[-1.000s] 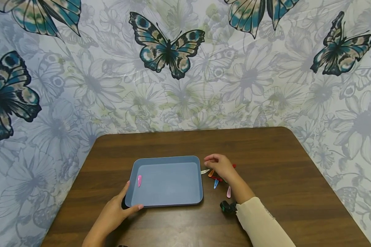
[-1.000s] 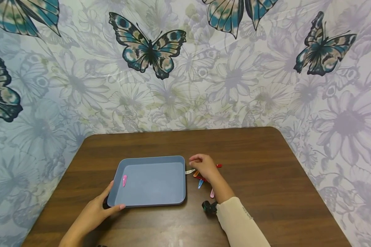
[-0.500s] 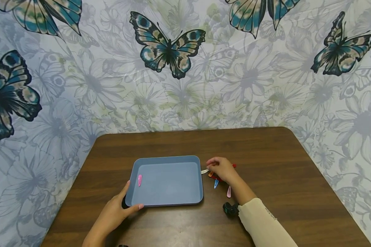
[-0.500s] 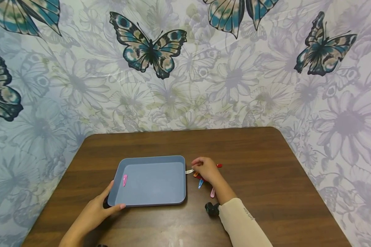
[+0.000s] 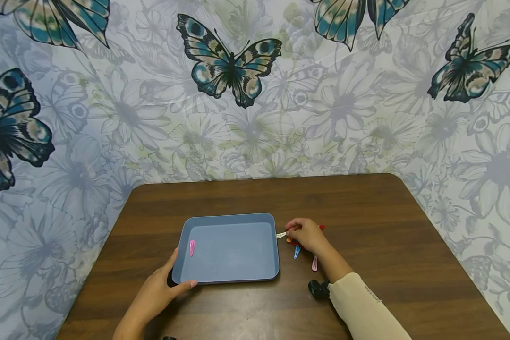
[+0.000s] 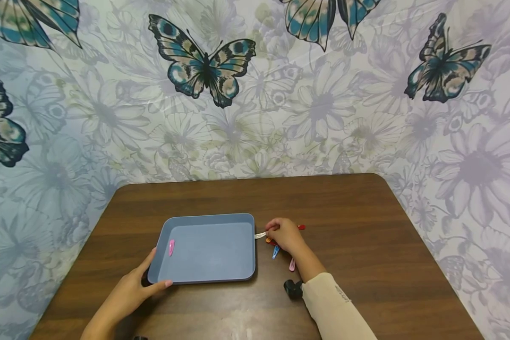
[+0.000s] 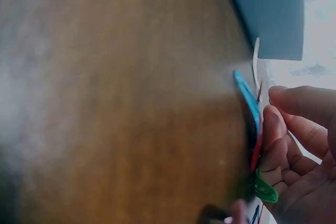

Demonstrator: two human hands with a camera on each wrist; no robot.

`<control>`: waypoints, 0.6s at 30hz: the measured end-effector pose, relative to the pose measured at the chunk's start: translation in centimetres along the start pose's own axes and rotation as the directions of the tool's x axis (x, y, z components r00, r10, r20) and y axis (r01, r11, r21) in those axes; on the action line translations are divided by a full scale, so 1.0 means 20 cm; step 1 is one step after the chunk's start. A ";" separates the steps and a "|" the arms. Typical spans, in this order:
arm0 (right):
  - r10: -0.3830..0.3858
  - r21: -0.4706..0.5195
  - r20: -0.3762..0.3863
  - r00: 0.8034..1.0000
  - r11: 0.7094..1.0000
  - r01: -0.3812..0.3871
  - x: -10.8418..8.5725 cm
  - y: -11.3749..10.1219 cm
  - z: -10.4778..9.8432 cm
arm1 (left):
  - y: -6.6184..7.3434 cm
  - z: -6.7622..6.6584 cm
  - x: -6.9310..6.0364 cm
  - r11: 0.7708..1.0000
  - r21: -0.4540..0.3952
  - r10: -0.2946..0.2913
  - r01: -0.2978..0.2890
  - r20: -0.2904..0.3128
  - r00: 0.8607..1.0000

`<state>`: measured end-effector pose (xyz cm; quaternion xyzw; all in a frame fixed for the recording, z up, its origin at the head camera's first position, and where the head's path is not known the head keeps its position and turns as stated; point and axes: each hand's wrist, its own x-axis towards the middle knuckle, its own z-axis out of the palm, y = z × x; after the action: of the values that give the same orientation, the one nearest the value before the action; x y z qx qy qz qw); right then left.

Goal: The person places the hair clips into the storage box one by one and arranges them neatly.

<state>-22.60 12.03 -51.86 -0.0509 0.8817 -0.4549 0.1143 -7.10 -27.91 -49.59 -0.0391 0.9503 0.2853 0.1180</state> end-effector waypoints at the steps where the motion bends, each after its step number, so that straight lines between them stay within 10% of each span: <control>1: -0.004 -0.008 -0.004 1.000 1.000 0.004 0.00 0.00 0.00 | 0.00 0.00 0.00 1.000 0.001 0.000 0.000 0.000 1.000; 18: -0.007 -0.080 -0.021 1.000 0.997 0.006 0.01 0.01 0.02 | 0.00 0.00 -0.01 1.000 0.010 -0.010 0.010 -0.004 1.000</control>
<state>-22.75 11.87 -52.28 -0.0536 0.9002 -0.4202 0.1014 -6.98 -27.86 -49.58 -0.0439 0.9518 0.2799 0.1177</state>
